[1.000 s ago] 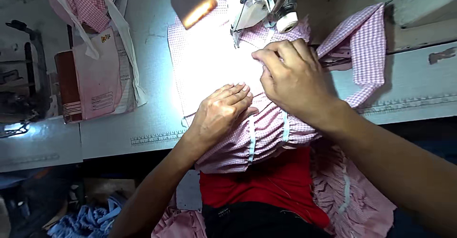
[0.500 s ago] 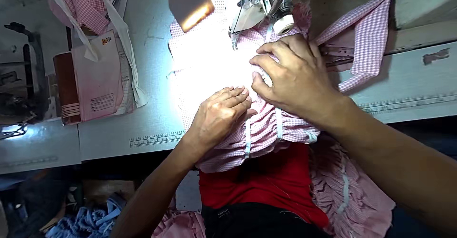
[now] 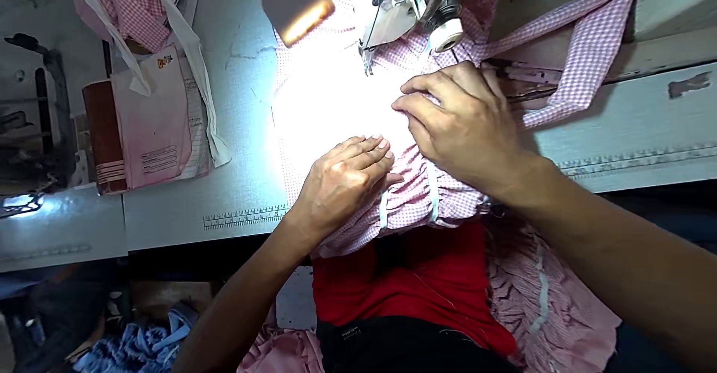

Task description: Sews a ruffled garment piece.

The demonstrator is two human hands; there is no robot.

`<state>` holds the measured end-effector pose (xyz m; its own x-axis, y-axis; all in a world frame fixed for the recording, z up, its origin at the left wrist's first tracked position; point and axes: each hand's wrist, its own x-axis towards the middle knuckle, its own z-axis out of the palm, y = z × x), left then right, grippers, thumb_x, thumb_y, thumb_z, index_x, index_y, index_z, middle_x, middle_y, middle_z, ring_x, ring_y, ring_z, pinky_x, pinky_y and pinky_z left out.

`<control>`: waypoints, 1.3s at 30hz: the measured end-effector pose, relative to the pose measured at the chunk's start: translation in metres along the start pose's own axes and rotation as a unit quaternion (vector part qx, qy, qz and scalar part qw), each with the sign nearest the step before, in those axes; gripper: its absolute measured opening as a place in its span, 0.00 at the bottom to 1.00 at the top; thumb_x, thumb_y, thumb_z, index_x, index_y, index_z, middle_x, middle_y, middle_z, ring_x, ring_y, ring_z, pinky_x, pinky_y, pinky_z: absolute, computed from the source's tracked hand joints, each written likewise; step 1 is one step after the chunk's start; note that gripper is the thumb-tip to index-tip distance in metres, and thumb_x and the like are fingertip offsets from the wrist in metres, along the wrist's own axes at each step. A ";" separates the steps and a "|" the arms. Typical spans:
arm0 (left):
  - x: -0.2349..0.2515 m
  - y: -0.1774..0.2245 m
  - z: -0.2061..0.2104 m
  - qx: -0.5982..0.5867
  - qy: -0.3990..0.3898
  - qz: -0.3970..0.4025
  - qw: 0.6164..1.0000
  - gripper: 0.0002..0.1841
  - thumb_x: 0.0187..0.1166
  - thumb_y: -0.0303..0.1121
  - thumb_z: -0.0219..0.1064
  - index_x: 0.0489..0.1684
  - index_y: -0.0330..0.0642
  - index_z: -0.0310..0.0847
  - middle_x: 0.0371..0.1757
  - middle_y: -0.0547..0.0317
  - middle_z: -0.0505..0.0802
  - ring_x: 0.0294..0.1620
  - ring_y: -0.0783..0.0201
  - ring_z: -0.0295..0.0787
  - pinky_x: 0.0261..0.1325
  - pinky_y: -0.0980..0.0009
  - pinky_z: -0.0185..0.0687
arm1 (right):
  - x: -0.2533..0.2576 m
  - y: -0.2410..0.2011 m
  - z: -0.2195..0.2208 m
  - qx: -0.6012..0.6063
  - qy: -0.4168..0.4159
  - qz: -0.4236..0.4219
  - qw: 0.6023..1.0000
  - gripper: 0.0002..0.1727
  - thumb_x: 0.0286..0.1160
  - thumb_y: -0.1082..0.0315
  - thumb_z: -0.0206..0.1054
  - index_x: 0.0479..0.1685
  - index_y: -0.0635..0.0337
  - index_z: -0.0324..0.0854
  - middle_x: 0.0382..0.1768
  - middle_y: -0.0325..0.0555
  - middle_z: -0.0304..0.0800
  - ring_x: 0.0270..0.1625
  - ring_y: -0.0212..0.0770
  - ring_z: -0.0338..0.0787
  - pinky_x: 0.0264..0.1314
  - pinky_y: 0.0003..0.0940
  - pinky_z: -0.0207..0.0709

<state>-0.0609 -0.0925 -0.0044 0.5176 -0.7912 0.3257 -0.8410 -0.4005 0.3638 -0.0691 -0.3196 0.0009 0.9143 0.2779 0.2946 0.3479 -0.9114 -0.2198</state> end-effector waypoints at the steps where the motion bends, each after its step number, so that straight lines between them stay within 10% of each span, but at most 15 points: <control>1: 0.000 0.000 0.000 0.002 -0.002 -0.001 1.000 0.16 0.87 0.41 0.64 0.55 0.42 0.95 0.63 0.53 0.95 0.73 0.57 0.88 0.82 0.61 0.77 | 0.000 0.002 0.002 -0.011 0.011 -0.003 1.000 0.17 0.90 0.64 0.52 0.59 0.53 0.88 0.65 0.52 0.88 0.67 0.61 0.83 0.65 0.59 0.69; 6: -0.001 0.001 0.001 0.001 0.003 0.000 1.000 0.15 0.87 0.40 0.65 0.55 0.42 0.95 0.64 0.53 0.95 0.73 0.57 0.89 0.82 0.60 0.77 | 0.002 0.006 -0.001 -0.003 -0.002 0.005 1.000 0.24 0.84 0.55 0.54 0.74 0.48 0.82 0.76 0.52 0.80 0.77 0.63 0.76 0.73 0.63 0.66; 10: -0.002 0.002 0.001 -0.003 0.006 -0.001 1.000 0.16 0.87 0.42 0.65 0.55 0.42 0.95 0.63 0.52 0.95 0.72 0.56 0.89 0.81 0.60 0.77 | 0.004 0.009 -0.003 0.005 -0.001 -0.023 1.000 0.17 0.86 0.62 0.52 0.56 0.54 0.88 0.59 0.53 0.90 0.64 0.61 0.84 0.63 0.60 0.69; 14: -0.002 0.002 0.003 0.002 0.013 -0.003 1.000 0.16 0.87 0.42 0.65 0.55 0.41 0.95 0.63 0.52 0.95 0.72 0.56 0.89 0.81 0.60 0.78 | 0.004 0.003 -0.010 0.000 -0.041 0.019 0.999 0.22 0.83 0.54 0.53 0.66 0.49 0.86 0.72 0.53 0.82 0.77 0.65 0.75 0.72 0.66 0.63; 17: -0.002 0.002 0.003 0.005 0.014 -0.003 1.000 0.17 0.87 0.42 0.64 0.56 0.42 0.95 0.64 0.52 0.95 0.73 0.56 0.88 0.81 0.60 0.77 | 0.002 0.003 -0.009 0.015 -0.023 -0.021 0.999 0.16 0.84 0.69 0.53 0.56 0.52 0.87 0.60 0.53 0.88 0.67 0.63 0.81 0.67 0.62 0.65; 21: -0.002 0.001 0.003 0.006 0.015 -0.004 1.000 0.17 0.86 0.42 0.65 0.56 0.41 0.95 0.64 0.52 0.95 0.73 0.56 0.89 0.81 0.61 0.78 | 0.001 -0.001 -0.012 -0.014 -0.033 0.015 0.999 0.23 0.83 0.52 0.53 0.58 0.54 0.88 0.63 0.50 0.89 0.69 0.61 0.81 0.72 0.65 0.60; 24: -0.002 0.000 0.002 -0.003 0.011 -0.008 1.000 0.16 0.86 0.42 0.66 0.56 0.42 0.95 0.64 0.52 0.95 0.73 0.56 0.88 0.81 0.61 0.77 | 0.000 -0.004 -0.014 0.014 -0.044 0.002 0.999 0.20 0.81 0.63 0.54 0.65 0.55 0.86 0.71 0.54 0.84 0.76 0.66 0.75 0.74 0.69 0.59; 28: -0.001 0.001 0.001 0.003 0.007 -0.009 1.000 0.17 0.86 0.42 0.65 0.57 0.41 0.94 0.64 0.52 0.95 0.73 0.56 0.88 0.81 0.61 0.77 | 0.001 0.000 -0.009 -0.001 -0.018 -0.002 1.000 0.17 0.86 0.65 0.51 0.54 0.53 0.88 0.58 0.51 0.91 0.69 0.63 0.80 0.71 0.65 0.60; 31: -0.003 0.001 0.000 0.005 0.005 -0.007 1.000 0.17 0.86 0.43 0.66 0.57 0.42 0.94 0.64 0.52 0.95 0.73 0.56 0.88 0.81 0.61 0.77 | -0.001 -0.006 -0.014 -0.007 -0.039 0.024 0.999 0.26 0.80 0.48 0.54 0.61 0.55 0.88 0.68 0.51 0.86 0.76 0.67 0.74 0.75 0.71 0.55; 34: -0.002 0.000 0.000 0.002 0.003 -0.005 1.000 0.17 0.86 0.43 0.65 0.58 0.42 0.94 0.65 0.52 0.95 0.74 0.56 0.88 0.82 0.60 0.77 | -0.001 -0.005 -0.014 0.013 -0.043 0.020 0.999 0.23 0.81 0.58 0.55 0.69 0.51 0.85 0.76 0.51 0.80 0.81 0.68 0.69 0.77 0.73 0.53; 39: -0.002 0.001 0.000 0.008 -0.003 -0.006 1.000 0.18 0.86 0.44 0.65 0.59 0.42 0.94 0.66 0.52 0.94 0.74 0.56 0.87 0.82 0.61 0.76 | 0.001 0.000 -0.007 -0.004 -0.014 -0.012 1.000 0.17 0.88 0.63 0.52 0.55 0.53 0.88 0.55 0.51 0.90 0.60 0.62 0.81 0.65 0.64 0.60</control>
<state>-0.0628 -0.0913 -0.0047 0.5269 -0.7886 0.3170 -0.8371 -0.4170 0.3542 -0.0695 -0.3213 0.0075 0.9107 0.3087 0.2744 0.3691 -0.9064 -0.2052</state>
